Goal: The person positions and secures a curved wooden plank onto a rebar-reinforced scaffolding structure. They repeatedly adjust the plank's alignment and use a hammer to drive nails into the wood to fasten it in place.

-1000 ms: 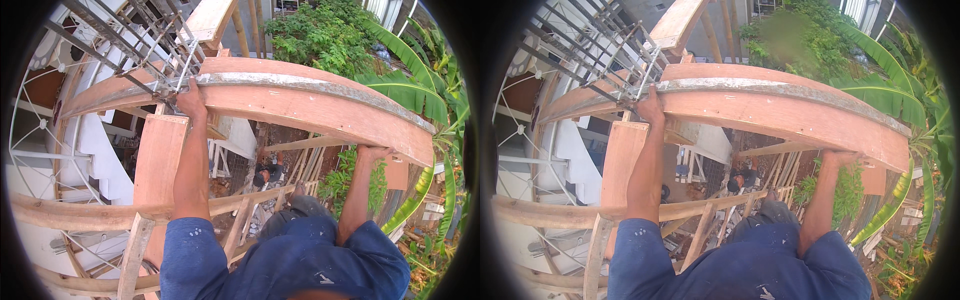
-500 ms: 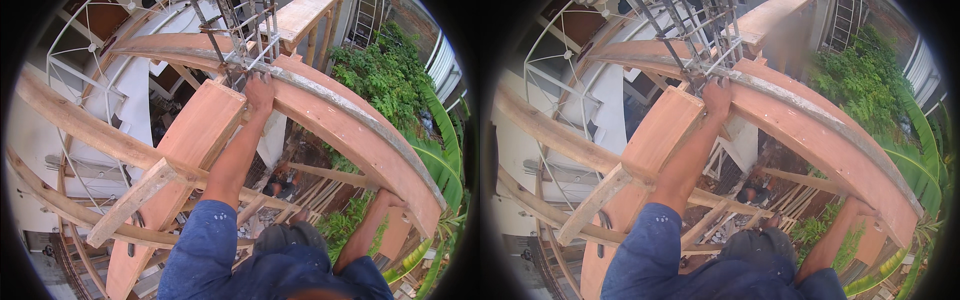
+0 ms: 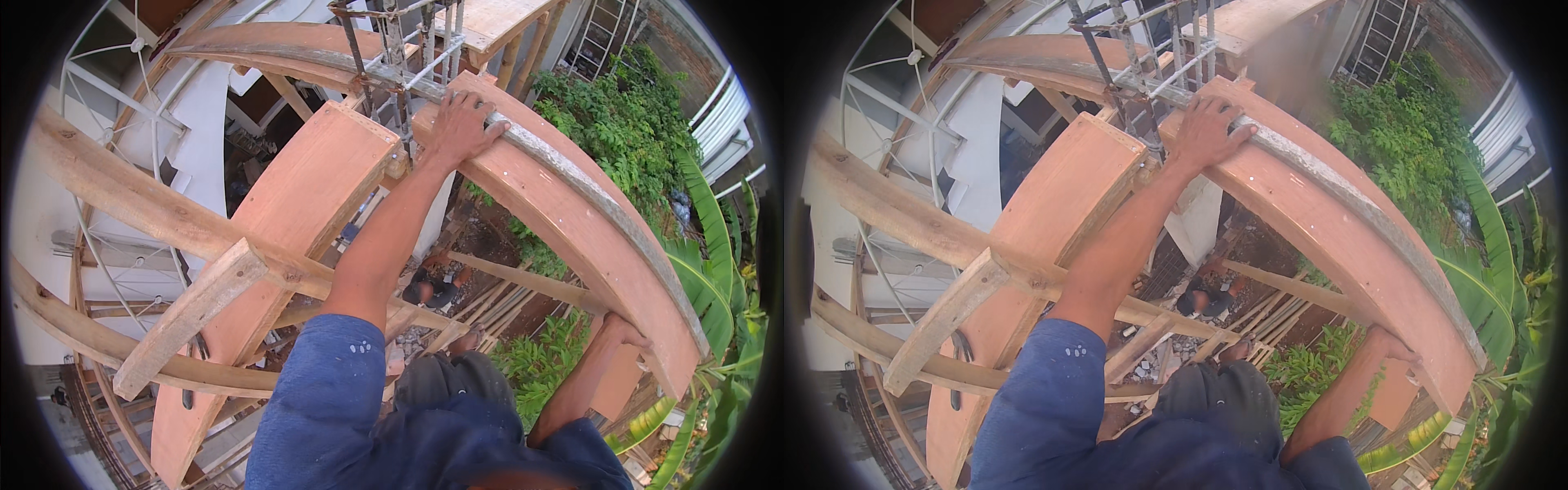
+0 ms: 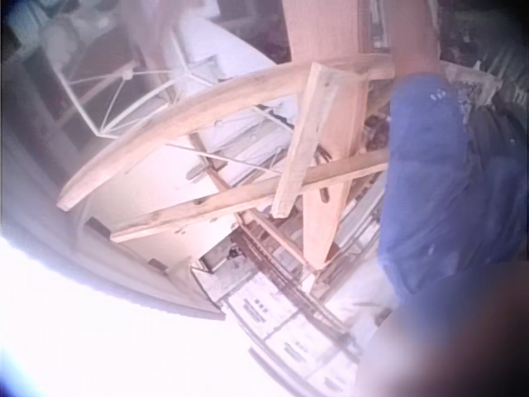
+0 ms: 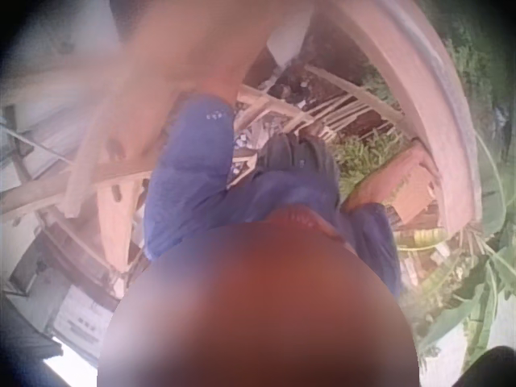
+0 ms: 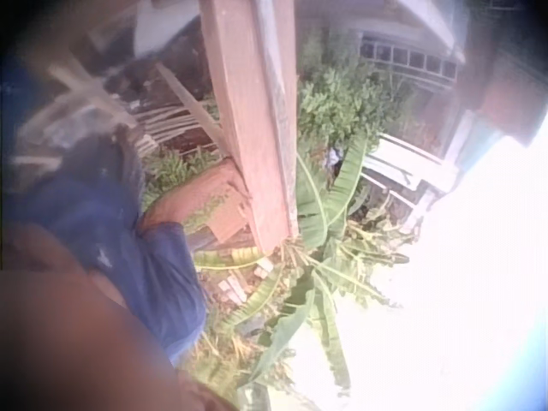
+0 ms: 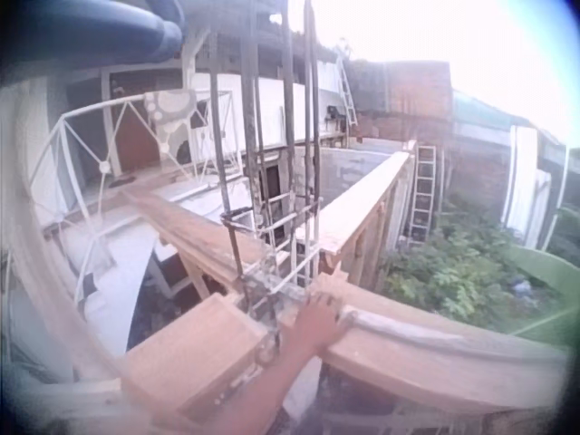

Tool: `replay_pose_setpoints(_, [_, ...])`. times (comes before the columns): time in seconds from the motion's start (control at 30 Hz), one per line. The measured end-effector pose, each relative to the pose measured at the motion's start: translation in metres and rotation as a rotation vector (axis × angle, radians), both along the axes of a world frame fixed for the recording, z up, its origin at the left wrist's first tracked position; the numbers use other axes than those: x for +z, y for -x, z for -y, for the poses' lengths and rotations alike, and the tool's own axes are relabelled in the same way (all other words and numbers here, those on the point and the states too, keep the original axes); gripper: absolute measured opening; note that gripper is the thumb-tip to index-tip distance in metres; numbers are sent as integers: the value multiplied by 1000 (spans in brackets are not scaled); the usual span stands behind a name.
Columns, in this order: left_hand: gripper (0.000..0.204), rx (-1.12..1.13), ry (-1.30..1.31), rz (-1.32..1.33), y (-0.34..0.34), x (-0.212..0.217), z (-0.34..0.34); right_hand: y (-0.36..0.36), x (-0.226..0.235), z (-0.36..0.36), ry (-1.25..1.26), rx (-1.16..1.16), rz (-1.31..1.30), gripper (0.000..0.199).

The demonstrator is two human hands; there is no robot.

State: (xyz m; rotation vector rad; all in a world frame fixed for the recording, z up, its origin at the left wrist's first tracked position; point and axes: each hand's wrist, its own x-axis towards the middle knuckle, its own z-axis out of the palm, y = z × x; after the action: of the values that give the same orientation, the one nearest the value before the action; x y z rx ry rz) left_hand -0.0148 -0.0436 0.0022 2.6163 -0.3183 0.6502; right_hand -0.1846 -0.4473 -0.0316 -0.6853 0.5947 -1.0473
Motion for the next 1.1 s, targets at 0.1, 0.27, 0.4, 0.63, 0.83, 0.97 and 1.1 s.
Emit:
replay_pose_setpoints(0.1, [53, -13, -11, 25, -3, 2, -3, 1, 5, -3, 14, -6, -30, 92])
replay_pose_setpoints(0.27, [51, -17, -10, 91, -3, 5, -3, 0, 15, -10, 21, 73, -4, 92])
replay_pose_setpoints(0.4, [48, -3, 12, 93, -2, 4, -4, -6, 16, -9, 31, 87, 26, 94])
replay_pose_setpoints(0.63, [37, -24, 51, 183, -3, 2, -1, -13, 3, 9, 51, 70, 18, 99])
replay_pose_setpoints(0.83, [34, -38, 74, 214, -2, 6, -5, -14, 0, 13, 31, 70, 40, 93])
replay_pose_setpoints(0.97, [34, -57, 90, 233, 0, 5, -6, -15, 4, 11, 46, -5, -68, 92])
replay_pose_setpoints(1.1, [37, -75, 113, 235, -1, 6, -6, -14, -2, 14, 33, 0, -22, 92])
